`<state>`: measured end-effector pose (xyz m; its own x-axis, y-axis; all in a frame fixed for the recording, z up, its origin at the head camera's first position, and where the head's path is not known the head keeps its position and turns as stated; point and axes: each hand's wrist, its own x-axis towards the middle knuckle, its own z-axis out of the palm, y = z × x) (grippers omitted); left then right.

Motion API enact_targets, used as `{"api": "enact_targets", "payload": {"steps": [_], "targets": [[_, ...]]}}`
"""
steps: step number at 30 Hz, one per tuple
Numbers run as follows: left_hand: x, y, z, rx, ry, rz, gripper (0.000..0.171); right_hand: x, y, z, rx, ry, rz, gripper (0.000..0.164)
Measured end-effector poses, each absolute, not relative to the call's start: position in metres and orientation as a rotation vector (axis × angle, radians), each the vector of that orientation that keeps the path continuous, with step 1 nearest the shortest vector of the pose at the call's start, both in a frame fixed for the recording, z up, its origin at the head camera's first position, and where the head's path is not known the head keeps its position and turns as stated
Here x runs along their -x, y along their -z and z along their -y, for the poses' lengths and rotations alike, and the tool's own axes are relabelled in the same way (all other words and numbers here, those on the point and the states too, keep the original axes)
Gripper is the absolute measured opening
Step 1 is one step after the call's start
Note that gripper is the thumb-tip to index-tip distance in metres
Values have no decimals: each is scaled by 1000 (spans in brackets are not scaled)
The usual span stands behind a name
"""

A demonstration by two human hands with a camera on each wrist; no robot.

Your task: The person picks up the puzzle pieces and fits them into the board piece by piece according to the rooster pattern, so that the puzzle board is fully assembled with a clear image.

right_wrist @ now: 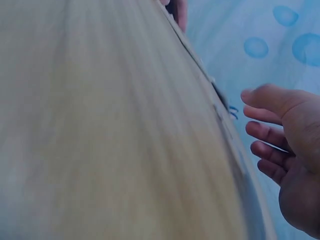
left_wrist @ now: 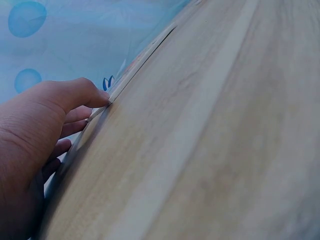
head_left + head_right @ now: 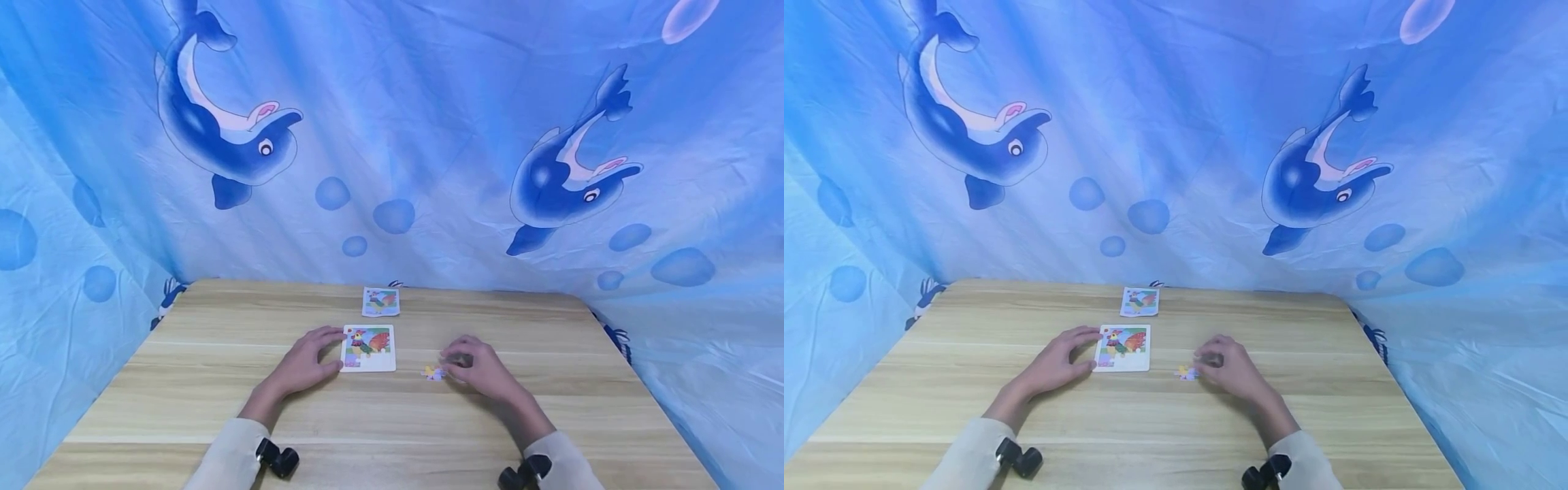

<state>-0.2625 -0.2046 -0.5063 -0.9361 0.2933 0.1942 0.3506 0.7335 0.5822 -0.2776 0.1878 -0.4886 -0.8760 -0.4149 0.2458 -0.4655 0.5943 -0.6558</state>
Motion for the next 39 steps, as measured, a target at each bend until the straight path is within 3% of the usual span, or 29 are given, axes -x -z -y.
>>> {"api": "enact_targets", "payload": {"steps": [15, 39], "targets": [[264, 509, 205, 540, 977, 2833, 59, 279, 509, -196, -807, -1134, 2818, 31], [264, 508, 205, 524, 987, 2831, 59, 275, 509, -192, -908, -1016, 2687, 22]]}}
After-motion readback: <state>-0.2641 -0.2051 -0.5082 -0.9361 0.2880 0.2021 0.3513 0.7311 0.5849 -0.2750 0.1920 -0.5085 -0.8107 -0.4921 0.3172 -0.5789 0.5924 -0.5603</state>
